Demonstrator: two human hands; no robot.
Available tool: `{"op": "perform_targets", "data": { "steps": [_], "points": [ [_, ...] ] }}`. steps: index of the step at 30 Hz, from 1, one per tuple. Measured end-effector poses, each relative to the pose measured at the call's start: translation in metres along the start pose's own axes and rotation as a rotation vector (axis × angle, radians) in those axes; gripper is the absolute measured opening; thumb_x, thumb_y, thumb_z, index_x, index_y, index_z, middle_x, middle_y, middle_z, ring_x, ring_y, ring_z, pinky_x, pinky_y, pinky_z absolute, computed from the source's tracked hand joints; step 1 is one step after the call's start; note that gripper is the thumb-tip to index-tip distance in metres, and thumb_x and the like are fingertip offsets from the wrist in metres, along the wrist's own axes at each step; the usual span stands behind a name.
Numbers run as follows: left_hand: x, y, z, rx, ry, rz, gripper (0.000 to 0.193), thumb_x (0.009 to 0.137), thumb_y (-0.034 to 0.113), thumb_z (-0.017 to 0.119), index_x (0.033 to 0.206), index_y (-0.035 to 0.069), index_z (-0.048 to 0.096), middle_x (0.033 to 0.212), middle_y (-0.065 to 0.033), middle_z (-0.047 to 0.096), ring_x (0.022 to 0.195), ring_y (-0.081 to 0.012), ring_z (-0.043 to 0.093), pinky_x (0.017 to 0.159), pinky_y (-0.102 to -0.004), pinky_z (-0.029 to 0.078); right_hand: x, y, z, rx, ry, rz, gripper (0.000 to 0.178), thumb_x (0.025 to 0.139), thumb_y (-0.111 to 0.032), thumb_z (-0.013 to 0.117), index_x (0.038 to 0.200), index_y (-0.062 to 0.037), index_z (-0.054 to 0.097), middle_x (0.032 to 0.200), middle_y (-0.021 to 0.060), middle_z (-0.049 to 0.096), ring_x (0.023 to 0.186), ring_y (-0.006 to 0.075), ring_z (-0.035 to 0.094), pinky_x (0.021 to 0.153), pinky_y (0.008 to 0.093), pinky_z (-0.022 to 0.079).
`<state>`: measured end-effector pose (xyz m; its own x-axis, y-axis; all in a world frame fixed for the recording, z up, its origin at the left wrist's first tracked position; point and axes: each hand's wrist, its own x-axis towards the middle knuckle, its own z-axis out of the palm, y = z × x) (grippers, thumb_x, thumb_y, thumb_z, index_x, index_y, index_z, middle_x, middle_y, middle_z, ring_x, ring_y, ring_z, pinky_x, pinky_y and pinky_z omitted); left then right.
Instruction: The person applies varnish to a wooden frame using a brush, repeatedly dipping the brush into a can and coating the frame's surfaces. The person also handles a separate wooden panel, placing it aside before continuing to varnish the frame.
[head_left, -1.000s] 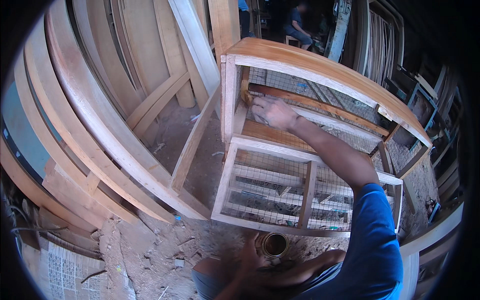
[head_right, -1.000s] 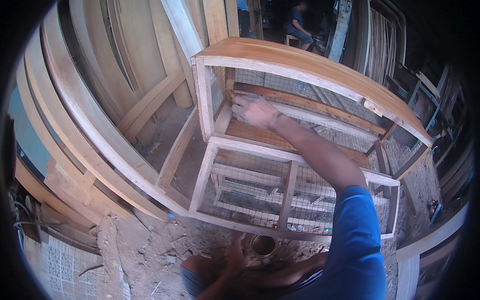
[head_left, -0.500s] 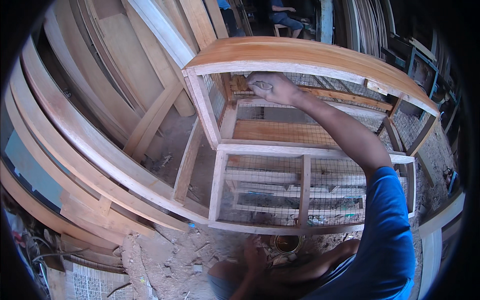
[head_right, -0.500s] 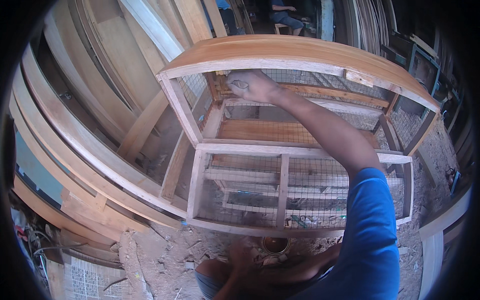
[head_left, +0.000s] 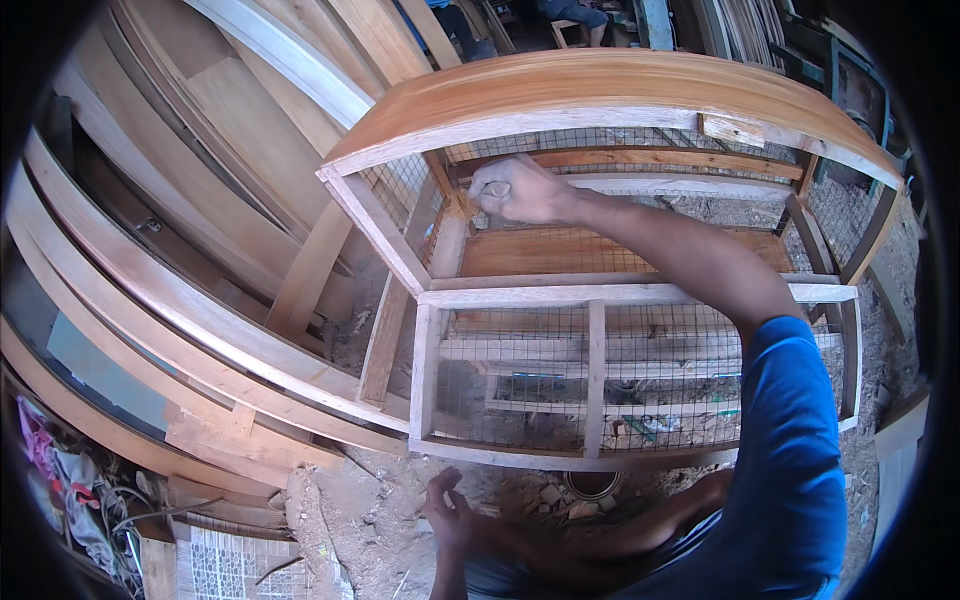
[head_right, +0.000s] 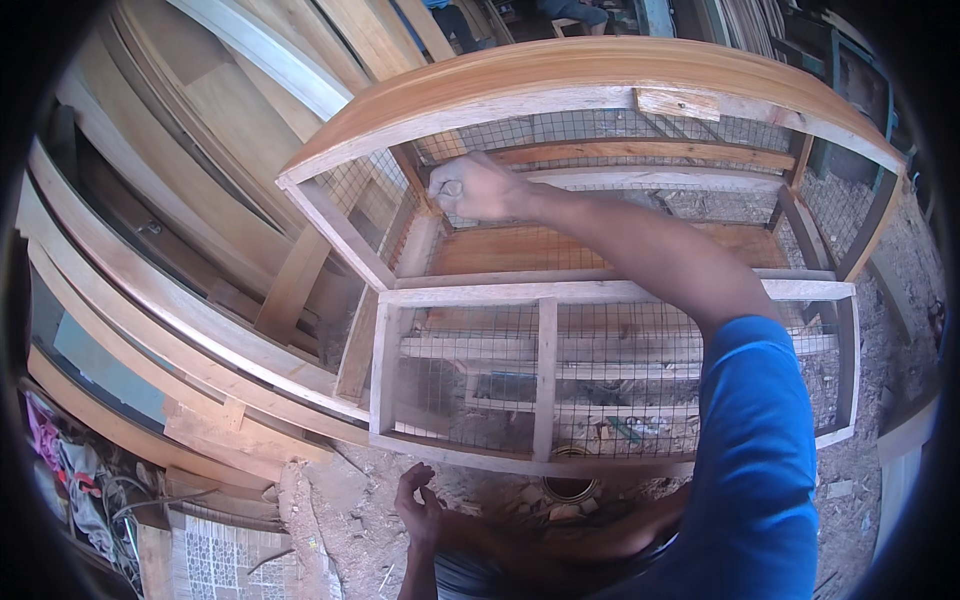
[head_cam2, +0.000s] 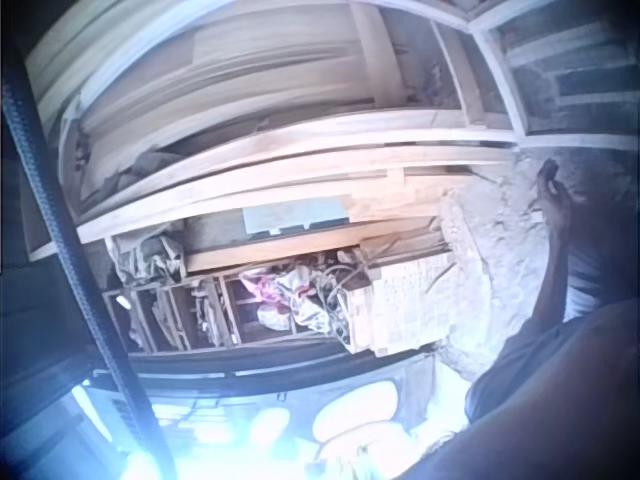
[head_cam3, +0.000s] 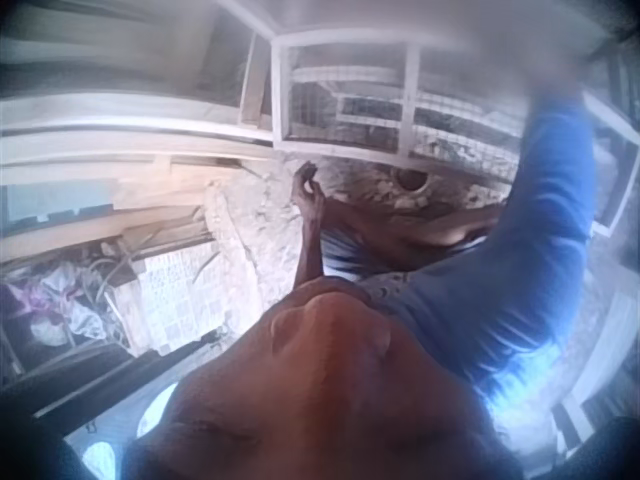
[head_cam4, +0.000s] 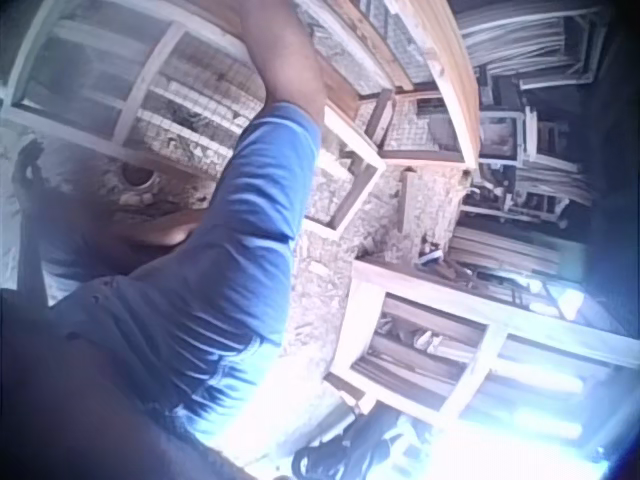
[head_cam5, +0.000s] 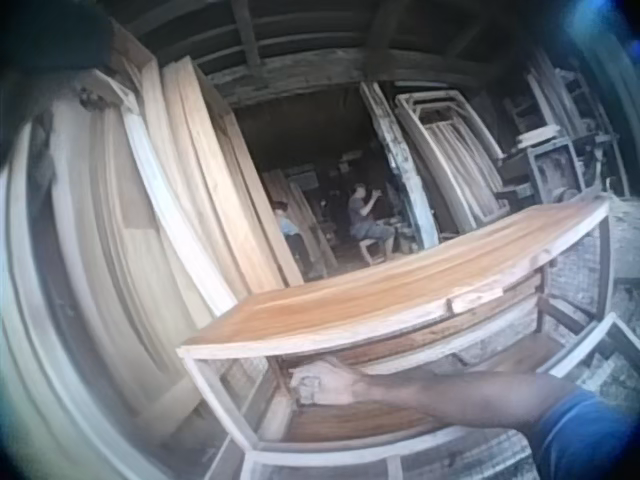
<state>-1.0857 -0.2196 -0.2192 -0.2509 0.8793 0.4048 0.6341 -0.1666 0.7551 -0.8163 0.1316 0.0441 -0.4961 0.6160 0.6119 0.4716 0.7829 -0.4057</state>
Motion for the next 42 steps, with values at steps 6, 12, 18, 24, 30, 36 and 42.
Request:
{"op": "perform_targets", "data": {
  "steps": [6, 12, 18, 24, 30, 36, 42],
  "points": [
    [-0.021, -0.010, -0.015, 0.185, -0.116, 0.130, 0.035, 0.077, -0.005, 0.058, 0.112, 0.001, 0.060, 0.102, -0.0173, 0.069, 0.093, -0.0363, 0.069, 0.080, -0.0439, 0.056, 0.018, -0.008, 0.008, 0.099, 0.061, 0.217, 0.023, 0.087, -0.023, 0.065, 0.097, -0.0024, 0.070, 0.098, 0.0202, 0.071, 0.096, 0.0360, 0.068, 0.087, 0.0417, 0.053],
    [-0.030, -0.014, -0.013, 0.213, -0.144, 0.135, 0.042, 0.073, 0.000, 0.061, 0.116, 0.002, 0.061, 0.100, -0.0172, 0.069, 0.090, -0.0362, 0.067, 0.080, -0.0459, 0.054, 0.012, -0.019, 0.029, 0.029, 0.037, 0.158, 0.021, 0.088, -0.021, 0.065, 0.091, 0.0001, 0.069, 0.089, 0.0185, 0.072, 0.086, 0.0325, 0.070, 0.082, 0.0396, 0.054],
    [-0.027, -0.014, -0.012, 0.158, -0.130, 0.134, 0.040, 0.074, -0.005, 0.058, 0.113, 0.003, 0.061, 0.101, -0.0170, 0.069, 0.090, -0.0353, 0.067, 0.079, -0.0459, 0.055, -0.011, -0.050, 0.026, 0.129, -0.095, 0.137, 0.018, 0.086, -0.017, 0.067, 0.089, 0.0011, 0.070, 0.087, 0.0179, 0.072, 0.083, 0.0286, 0.070, 0.080, 0.0373, 0.054],
    [-0.027, -0.014, -0.013, 0.157, -0.143, 0.095, 0.039, 0.075, -0.005, 0.057, 0.113, 0.004, 0.062, 0.102, -0.0159, 0.070, 0.090, -0.0354, 0.068, 0.080, -0.0458, 0.055, -0.006, -0.062, 0.013, 0.420, -0.269, 0.258, 0.019, 0.089, -0.016, 0.067, 0.089, 0.0025, 0.069, 0.089, 0.0162, 0.072, 0.084, 0.0240, 0.072, 0.081, 0.0337, 0.058],
    [-0.024, -0.010, -0.015, 0.155, -0.136, 0.062, 0.034, 0.080, -0.009, 0.054, 0.111, 0.002, 0.063, 0.099, -0.0178, 0.070, 0.091, -0.0342, 0.070, 0.079, -0.0434, 0.057, 0.015, -0.032, -0.007, 0.810, -0.333, 0.481, 0.021, 0.093, -0.010, 0.069, 0.102, 0.0080, 0.064, 0.103, 0.0212, 0.069, 0.089, 0.0252, 0.073, 0.082, 0.0327, 0.062],
    [-0.023, -0.010, -0.014, 0.126, -0.157, -0.008, 0.034, 0.078, -0.004, 0.056, 0.109, 0.004, 0.065, 0.100, -0.0147, 0.071, 0.093, -0.0349, 0.068, 0.083, -0.0455, 0.055, 0.017, 0.000, -0.009, 0.707, -0.395, 0.449, 0.020, 0.091, -0.010, 0.069, 0.101, 0.0068, 0.064, 0.096, 0.0178, 0.070, 0.089, 0.0236, 0.072, 0.082, 0.0324, 0.061],
    [-0.023, -0.009, -0.015, 0.094, -0.163, -0.019, 0.032, 0.079, -0.005, 0.055, 0.108, 0.003, 0.064, 0.099, -0.0164, 0.071, 0.091, -0.0363, 0.068, 0.083, -0.0461, 0.055, 0.042, 0.004, -0.013, 0.202, -0.157, 0.377, 0.016, 0.092, -0.012, 0.069, 0.102, 0.0000, 0.065, 0.091, 0.0099, 0.070, 0.081, 0.0164, 0.068, 0.081, 0.0302, 0.055]
  ]
}}
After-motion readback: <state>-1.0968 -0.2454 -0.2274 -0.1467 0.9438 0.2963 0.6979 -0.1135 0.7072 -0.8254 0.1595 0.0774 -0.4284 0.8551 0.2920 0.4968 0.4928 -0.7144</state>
